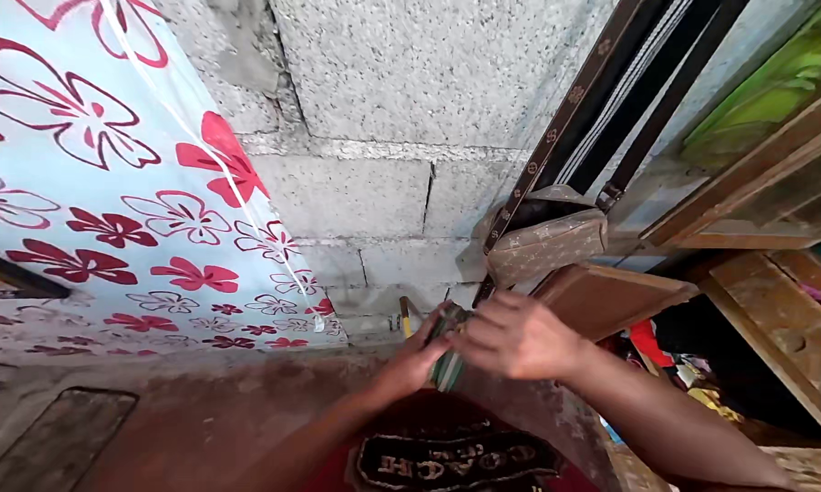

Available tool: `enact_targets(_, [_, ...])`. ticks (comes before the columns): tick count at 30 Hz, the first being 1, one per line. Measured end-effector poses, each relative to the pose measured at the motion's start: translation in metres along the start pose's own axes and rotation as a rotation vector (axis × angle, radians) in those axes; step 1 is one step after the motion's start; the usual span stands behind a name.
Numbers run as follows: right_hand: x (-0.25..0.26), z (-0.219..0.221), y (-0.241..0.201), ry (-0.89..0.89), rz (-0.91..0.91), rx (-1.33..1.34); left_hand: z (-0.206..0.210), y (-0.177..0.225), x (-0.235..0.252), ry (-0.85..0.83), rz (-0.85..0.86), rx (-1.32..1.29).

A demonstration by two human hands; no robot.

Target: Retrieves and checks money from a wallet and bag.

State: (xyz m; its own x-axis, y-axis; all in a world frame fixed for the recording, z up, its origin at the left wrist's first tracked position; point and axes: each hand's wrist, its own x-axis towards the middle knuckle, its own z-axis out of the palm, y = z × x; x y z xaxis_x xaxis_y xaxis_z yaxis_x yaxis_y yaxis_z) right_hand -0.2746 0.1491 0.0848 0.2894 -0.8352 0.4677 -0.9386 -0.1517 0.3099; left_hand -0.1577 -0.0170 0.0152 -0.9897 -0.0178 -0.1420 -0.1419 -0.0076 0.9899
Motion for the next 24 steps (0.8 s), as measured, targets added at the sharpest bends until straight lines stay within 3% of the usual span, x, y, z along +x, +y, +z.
enact_targets(6, [0.015,0.03,-0.056,-0.191,0.098,-0.044,-0.002,-0.02,0.025,0.214,-0.14,-0.293])
enact_targets(10, [0.011,0.053,-0.072,-0.363,0.178,-0.006,-0.007,-0.023,0.039,0.364,-0.198,-0.276])
enact_targets(15, [-0.006,0.096,-0.081,-0.201,0.308,-0.207,-0.009,-0.019,0.045,0.469,-0.316,-0.426])
enact_targets(17, [-0.01,0.096,-0.082,-0.221,0.343,-0.212,-0.01,-0.022,0.047,0.508,-0.351,-0.512])
enact_targets(20, [-0.015,0.078,-0.072,-0.404,0.489,0.09,-0.018,-0.033,0.05,0.552,-0.349,-0.586])
enact_targets(22, [-0.019,0.056,-0.05,-0.47,0.68,0.398,-0.027,-0.032,0.048,0.54,-0.303,-0.584])
enact_targets(24, [-0.018,0.039,-0.034,-0.242,0.938,0.738,-0.03,-0.027,0.043,0.519,-0.23,-0.531])
